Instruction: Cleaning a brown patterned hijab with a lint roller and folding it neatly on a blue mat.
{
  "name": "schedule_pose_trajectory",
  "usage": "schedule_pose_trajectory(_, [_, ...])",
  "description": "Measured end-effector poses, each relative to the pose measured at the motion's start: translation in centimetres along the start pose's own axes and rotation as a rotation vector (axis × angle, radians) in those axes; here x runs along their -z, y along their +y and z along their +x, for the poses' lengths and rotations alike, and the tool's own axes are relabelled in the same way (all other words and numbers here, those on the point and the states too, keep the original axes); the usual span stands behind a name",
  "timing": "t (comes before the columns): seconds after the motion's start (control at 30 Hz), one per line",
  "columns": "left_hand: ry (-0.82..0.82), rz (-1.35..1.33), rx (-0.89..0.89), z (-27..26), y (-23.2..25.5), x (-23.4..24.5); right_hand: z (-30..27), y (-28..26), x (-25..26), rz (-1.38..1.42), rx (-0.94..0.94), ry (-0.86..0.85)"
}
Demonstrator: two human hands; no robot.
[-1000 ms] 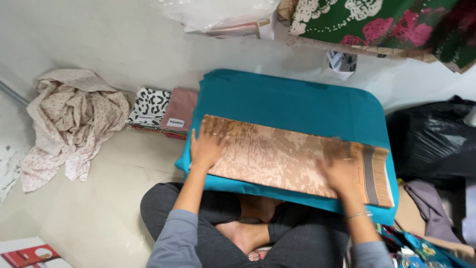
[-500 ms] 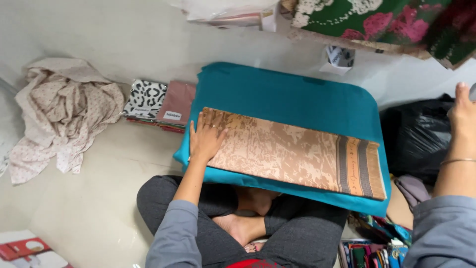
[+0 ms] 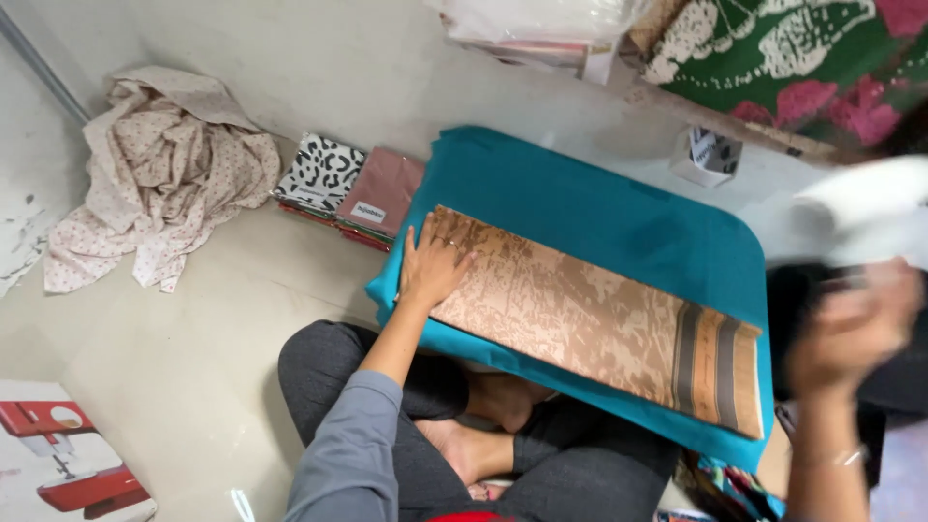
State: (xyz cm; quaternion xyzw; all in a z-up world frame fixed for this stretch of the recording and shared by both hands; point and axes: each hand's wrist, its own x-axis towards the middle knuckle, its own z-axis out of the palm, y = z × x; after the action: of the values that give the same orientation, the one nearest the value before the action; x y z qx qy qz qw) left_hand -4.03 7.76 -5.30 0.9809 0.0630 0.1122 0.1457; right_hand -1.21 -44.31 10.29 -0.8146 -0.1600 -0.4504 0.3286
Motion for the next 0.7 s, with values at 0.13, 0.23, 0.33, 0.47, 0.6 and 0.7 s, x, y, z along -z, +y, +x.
schedule_pose_trajectory(0.13, [0.084,-0.048,-0.014,-0.2,0.2,0.5,-4.0,-14.8,-4.0,-0.205,0.238,-0.634])
schedule_pose_trajectory(0.23, [0.240,-0.173,-0.042,-0.9,0.2,1.9,-8.5,-19.9,-7.5,-0.268,0.142,-0.957])
schedule_pose_trajectory(0.33, [0.350,-0.334,-0.068,-1.2,0.2,2.9,-10.6,-22.4,-11.1,-0.374,0.174,-0.988])
schedule_pose_trajectory(0.47, [0.416,-0.434,-0.186,-0.8,-0.9,1.2,-11.2,-23.4,-16.9,-0.433,0.271,-0.903])
schedule_pose_trajectory(0.6, [0.379,-0.522,-0.250,-1.3,-0.8,2.6,-12.4,-23.1,-23.5,-0.460,0.355,-0.768])
schedule_pose_trajectory(0.7, [0.215,-0.608,-0.187,-1.5,-0.8,3.5,-12.1,-24.4,-24.5,-0.435,0.275,-0.833])
